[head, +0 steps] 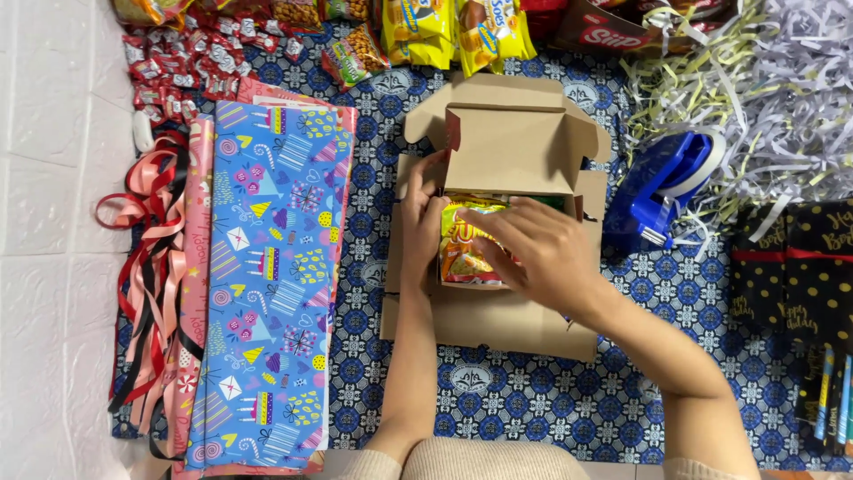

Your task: The person is preparing a gift box by first filling it with shredded paper and then carefully arranging various snack packets inside.

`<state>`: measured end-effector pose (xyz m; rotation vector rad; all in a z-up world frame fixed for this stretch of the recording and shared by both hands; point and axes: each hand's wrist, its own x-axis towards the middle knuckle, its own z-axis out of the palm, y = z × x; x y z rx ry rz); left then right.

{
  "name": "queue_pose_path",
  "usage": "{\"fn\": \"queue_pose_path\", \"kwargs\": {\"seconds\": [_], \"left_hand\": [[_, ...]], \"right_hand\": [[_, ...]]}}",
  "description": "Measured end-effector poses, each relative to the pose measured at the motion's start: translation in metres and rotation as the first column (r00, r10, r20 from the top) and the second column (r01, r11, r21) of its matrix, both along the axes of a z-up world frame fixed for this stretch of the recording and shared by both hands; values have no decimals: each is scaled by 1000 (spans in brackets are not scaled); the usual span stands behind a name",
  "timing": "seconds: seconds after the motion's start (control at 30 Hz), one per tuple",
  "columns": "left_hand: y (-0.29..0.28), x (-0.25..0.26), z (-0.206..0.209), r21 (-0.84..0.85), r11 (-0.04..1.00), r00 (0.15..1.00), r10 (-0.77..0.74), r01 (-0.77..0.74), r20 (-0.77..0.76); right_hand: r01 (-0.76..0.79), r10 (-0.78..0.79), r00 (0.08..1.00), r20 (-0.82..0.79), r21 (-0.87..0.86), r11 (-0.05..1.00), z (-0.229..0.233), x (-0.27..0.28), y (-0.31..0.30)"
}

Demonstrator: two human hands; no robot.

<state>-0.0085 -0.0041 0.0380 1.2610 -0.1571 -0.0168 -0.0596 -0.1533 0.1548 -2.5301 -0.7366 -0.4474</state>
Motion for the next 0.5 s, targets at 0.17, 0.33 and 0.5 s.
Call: {"fn": "queue_pose_path", "kwargs": {"seconds": [0.17,0.33,0.5], "left_hand": [[-1,3,-25,6,999,997,50,-50,65],[5,1,6,73,977,979,198,-201,42],[6,7,-10,-105,954,958,285,-281,24]], "right_hand": [[-160,161,987,-6,37,986,16,110,59],[-190,191,982,0,-131,973,-48,245,135],[-138,154,987,34,-290,947,-106,317,183]]}}
